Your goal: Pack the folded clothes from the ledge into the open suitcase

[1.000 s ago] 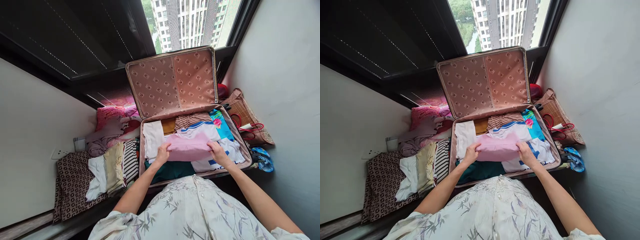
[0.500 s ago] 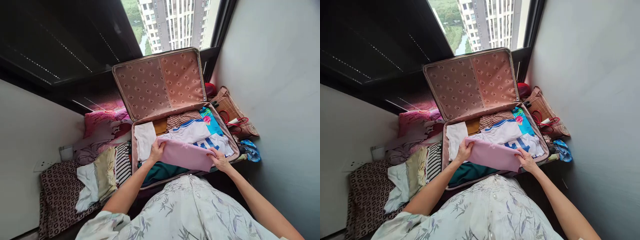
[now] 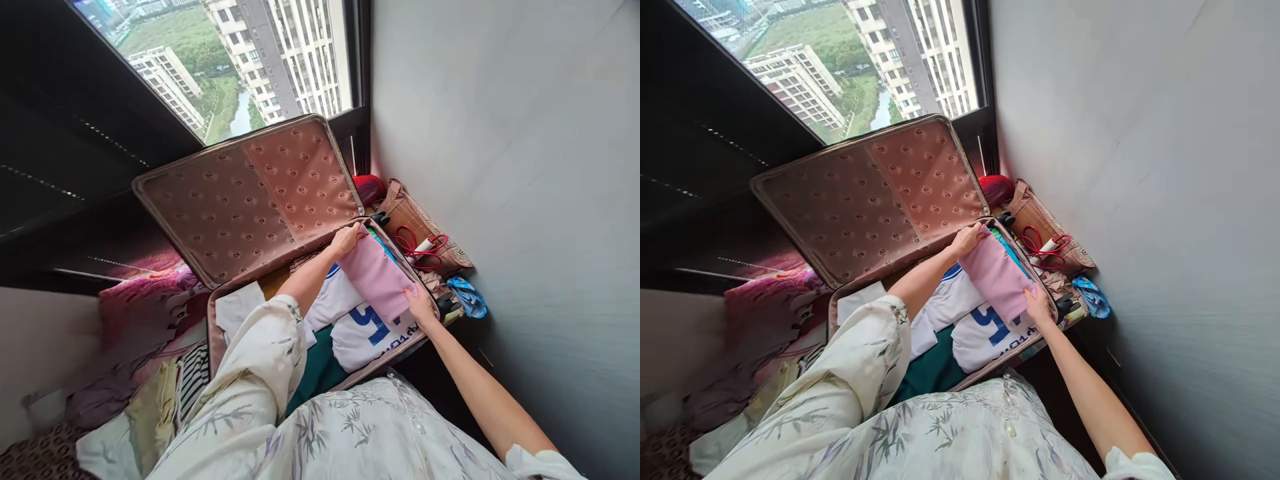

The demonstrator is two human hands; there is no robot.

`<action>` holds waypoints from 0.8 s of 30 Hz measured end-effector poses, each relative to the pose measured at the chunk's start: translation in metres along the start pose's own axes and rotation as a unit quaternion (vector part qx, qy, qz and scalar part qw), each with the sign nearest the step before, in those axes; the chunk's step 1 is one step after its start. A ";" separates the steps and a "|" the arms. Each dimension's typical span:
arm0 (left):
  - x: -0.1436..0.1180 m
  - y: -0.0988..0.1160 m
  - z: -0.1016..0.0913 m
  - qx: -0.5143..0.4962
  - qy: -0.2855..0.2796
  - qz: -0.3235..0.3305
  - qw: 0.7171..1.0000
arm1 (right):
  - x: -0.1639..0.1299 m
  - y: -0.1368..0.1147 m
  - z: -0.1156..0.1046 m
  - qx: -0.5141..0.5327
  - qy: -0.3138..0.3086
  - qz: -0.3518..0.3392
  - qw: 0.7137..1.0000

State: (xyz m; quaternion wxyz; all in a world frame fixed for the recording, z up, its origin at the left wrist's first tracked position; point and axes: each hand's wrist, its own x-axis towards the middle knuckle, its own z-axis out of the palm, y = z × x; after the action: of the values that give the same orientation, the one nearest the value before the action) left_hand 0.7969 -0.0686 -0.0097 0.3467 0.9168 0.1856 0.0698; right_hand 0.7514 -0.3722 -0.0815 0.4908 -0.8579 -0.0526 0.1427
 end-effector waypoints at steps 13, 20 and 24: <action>-0.099 -0.016 0.102 0.152 0.051 -0.042 0.986 | 0.002 0.035 0.016 -0.088 0.038 -0.057 0.994; -0.056 -0.034 0.121 -0.006 0.080 -0.008 0.997 | 0.004 0.037 -0.002 -0.172 0.091 -0.186 0.963; -0.030 -0.031 0.115 -0.026 0.145 -0.093 0.985 | -0.003 0.030 -0.014 -0.320 -0.016 -0.229 0.919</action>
State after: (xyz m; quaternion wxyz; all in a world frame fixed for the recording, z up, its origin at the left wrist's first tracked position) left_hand 0.7900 -0.1285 -0.1167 0.3452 0.8662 0.3166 0.1741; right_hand 0.7510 -0.3997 -0.0999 0.2084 -0.9312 -0.2988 0.0159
